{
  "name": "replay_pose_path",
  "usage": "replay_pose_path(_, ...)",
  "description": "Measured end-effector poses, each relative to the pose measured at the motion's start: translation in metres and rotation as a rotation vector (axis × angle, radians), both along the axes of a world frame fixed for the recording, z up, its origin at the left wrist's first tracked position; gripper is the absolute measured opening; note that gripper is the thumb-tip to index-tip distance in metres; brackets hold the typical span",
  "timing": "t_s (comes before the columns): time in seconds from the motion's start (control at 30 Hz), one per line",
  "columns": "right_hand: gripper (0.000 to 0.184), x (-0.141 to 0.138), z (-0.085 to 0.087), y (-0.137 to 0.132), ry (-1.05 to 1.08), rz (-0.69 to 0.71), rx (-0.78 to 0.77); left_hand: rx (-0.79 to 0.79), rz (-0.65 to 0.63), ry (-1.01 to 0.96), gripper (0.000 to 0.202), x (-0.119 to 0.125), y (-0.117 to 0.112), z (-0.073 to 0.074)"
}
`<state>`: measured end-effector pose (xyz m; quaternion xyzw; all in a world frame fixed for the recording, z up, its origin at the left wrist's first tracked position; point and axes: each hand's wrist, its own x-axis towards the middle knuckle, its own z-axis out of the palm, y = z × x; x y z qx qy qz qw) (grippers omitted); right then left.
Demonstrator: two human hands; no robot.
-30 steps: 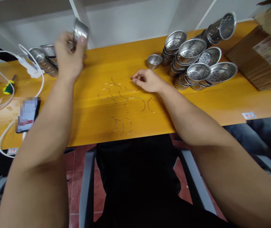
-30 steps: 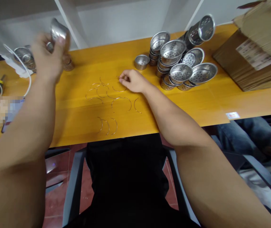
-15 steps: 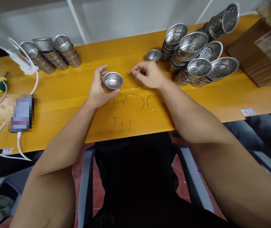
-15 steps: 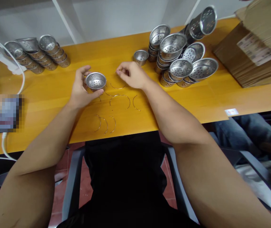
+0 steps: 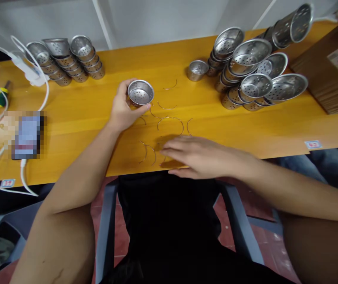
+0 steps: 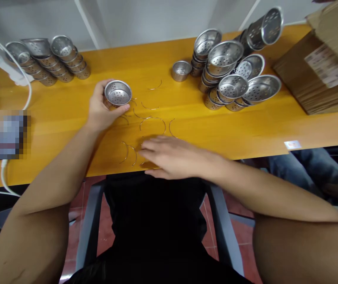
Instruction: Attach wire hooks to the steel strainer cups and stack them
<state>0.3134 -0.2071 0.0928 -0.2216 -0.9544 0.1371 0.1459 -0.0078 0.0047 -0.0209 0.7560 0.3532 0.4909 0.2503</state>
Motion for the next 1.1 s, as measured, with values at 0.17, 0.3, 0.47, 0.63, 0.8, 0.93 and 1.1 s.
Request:
replay_pose_path(0.17,0.044,0.011,-0.064,-0.054,0.109,-0.095,0.177,0.024,-0.05,-0.02,0.104,0.004,0.003,-0.005)
replay_pose_path(0.3,0.028,0.017,-0.086,-0.064,0.306,-0.155,0.247,0.042,-0.081,-0.025,0.108,0.004,0.005,-0.006)
replay_pose_path(0.47,0.023,0.02,-0.086,-0.056,0.481,-0.091,0.161,0.043,-0.14,-0.07,0.108,0.005,0.006,-0.005)
replay_pose_path(0.63,0.035,0.027,-0.054,-0.026,0.716,-0.216,0.054,-0.007,-0.269,-0.139,0.116,0.005,0.01,-0.008)
replay_pose_path(0.8,0.015,0.029,-0.006,0.047,0.901,-0.426,0.077,-0.276,-0.376,-0.289,0.116,0.004,0.003,-0.003)
replay_pose_path(0.93,0.037,0.013,0.027,0.099,0.948,-0.436,0.085,-0.421,-0.461,-0.439,0.113,0.01,-0.009,0.004)
replay_pose_path(1.1,0.044,-0.022,0.041,0.123,0.881,-0.347,0.208,-0.331,-0.351,-0.437,0.111,0.019,-0.018,0.01)
